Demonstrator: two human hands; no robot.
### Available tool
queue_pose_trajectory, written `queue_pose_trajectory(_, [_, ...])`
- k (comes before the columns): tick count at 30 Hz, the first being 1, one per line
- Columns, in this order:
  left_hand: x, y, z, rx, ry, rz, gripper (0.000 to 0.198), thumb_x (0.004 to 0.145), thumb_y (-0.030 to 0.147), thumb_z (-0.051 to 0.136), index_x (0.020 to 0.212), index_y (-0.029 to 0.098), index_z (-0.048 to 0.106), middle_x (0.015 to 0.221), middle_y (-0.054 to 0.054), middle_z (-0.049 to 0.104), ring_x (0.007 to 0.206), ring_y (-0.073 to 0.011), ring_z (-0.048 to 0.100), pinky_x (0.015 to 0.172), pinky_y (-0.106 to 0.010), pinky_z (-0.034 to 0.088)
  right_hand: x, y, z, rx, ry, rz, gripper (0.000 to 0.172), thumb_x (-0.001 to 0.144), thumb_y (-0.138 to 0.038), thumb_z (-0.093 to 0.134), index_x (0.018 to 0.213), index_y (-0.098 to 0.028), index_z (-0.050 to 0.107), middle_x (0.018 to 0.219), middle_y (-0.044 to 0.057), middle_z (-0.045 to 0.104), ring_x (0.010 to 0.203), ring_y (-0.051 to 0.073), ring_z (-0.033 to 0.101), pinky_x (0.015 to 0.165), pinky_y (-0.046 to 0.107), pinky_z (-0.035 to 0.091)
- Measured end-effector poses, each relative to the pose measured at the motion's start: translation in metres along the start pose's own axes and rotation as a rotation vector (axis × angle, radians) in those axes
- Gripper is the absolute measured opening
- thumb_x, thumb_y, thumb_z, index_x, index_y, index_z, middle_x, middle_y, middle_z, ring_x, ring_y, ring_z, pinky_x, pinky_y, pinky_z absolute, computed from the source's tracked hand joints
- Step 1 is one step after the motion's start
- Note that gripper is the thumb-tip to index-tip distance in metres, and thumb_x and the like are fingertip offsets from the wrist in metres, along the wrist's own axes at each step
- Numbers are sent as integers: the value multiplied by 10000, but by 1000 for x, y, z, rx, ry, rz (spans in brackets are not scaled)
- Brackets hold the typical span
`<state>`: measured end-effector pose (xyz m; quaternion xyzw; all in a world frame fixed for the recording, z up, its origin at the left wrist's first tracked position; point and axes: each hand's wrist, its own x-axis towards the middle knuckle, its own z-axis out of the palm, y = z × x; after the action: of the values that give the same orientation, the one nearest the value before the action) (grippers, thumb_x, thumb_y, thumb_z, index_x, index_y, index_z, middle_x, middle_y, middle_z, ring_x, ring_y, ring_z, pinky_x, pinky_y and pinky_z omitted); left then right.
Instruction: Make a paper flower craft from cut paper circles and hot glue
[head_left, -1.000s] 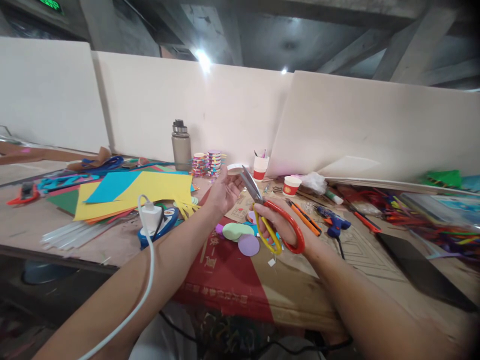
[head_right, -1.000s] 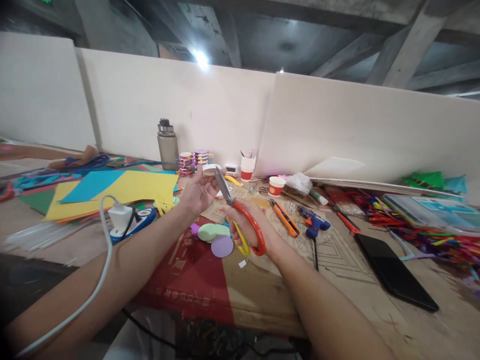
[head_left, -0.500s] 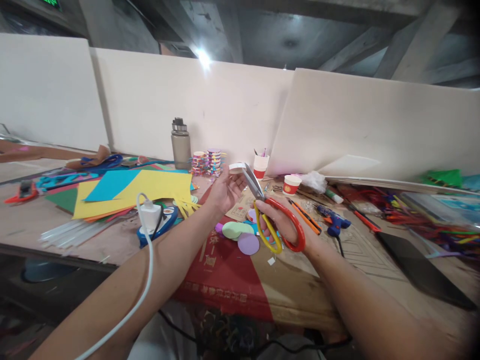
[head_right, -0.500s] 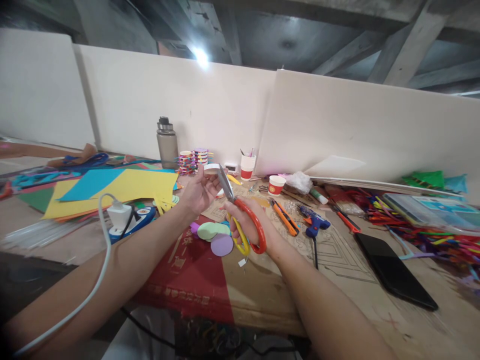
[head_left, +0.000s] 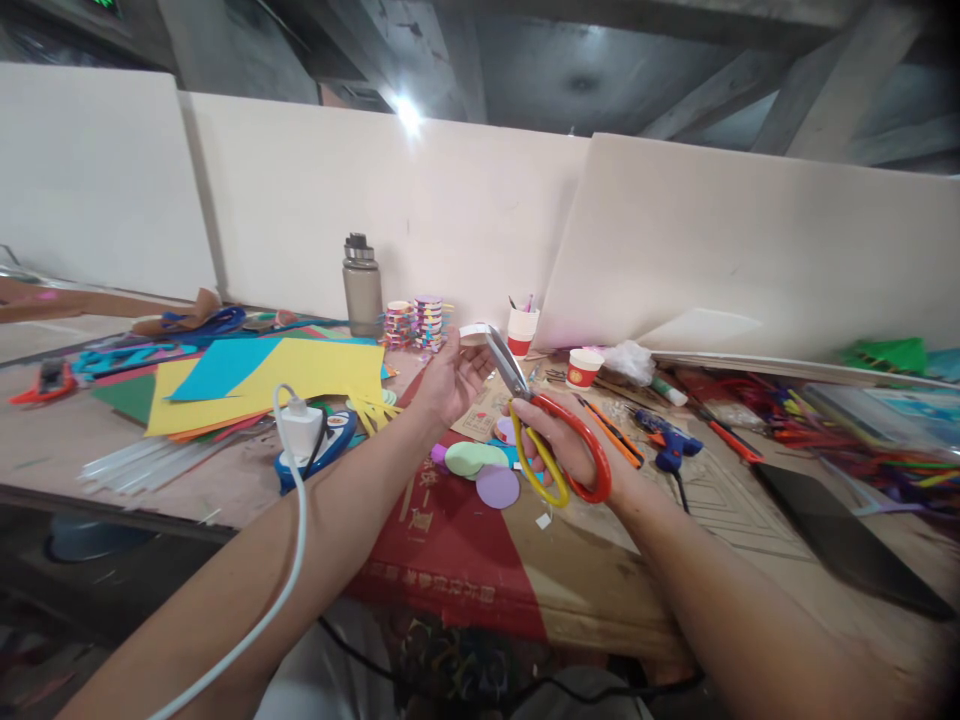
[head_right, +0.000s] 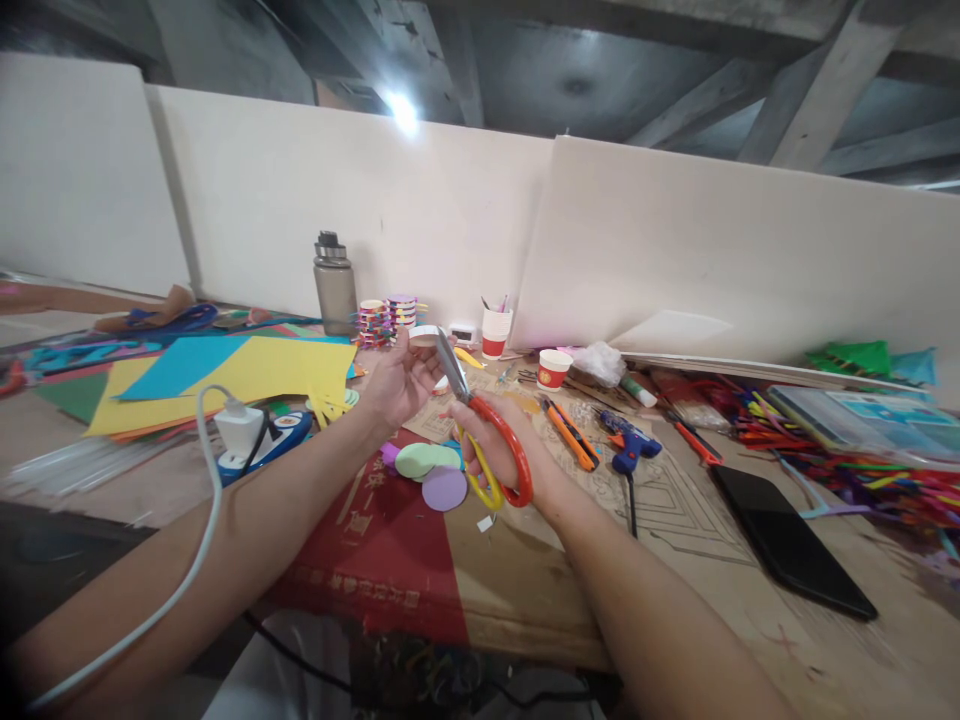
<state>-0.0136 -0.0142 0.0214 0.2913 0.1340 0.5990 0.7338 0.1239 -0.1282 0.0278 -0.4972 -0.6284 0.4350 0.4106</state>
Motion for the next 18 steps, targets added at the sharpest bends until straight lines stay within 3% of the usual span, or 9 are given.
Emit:
queue_pose_trajectory(6, [0, 0, -1, 17, -6, 3, 360, 907, 459, 566, 848, 124, 684, 869, -105, 711, 958, -184, 681, 938, -300, 508, -2, -3, 0, -25, 28, 35, 431, 834, -592, 547, 663, -199, 502, 507, -33, 525, 390, 94, 495, 341, 196, 401])
queue_pose_trajectory(18, [-1, 1, -3, 49, -21, 10, 389, 924, 474, 530, 893, 122, 695, 912, -103, 727, 913, -159, 683, 908, -264, 506, -2, -4, 0, -95, 7, -51, 439, 889, -553, 498, 628, -200, 489, 477, -34, 507, 377, 86, 494, 368, 195, 402])
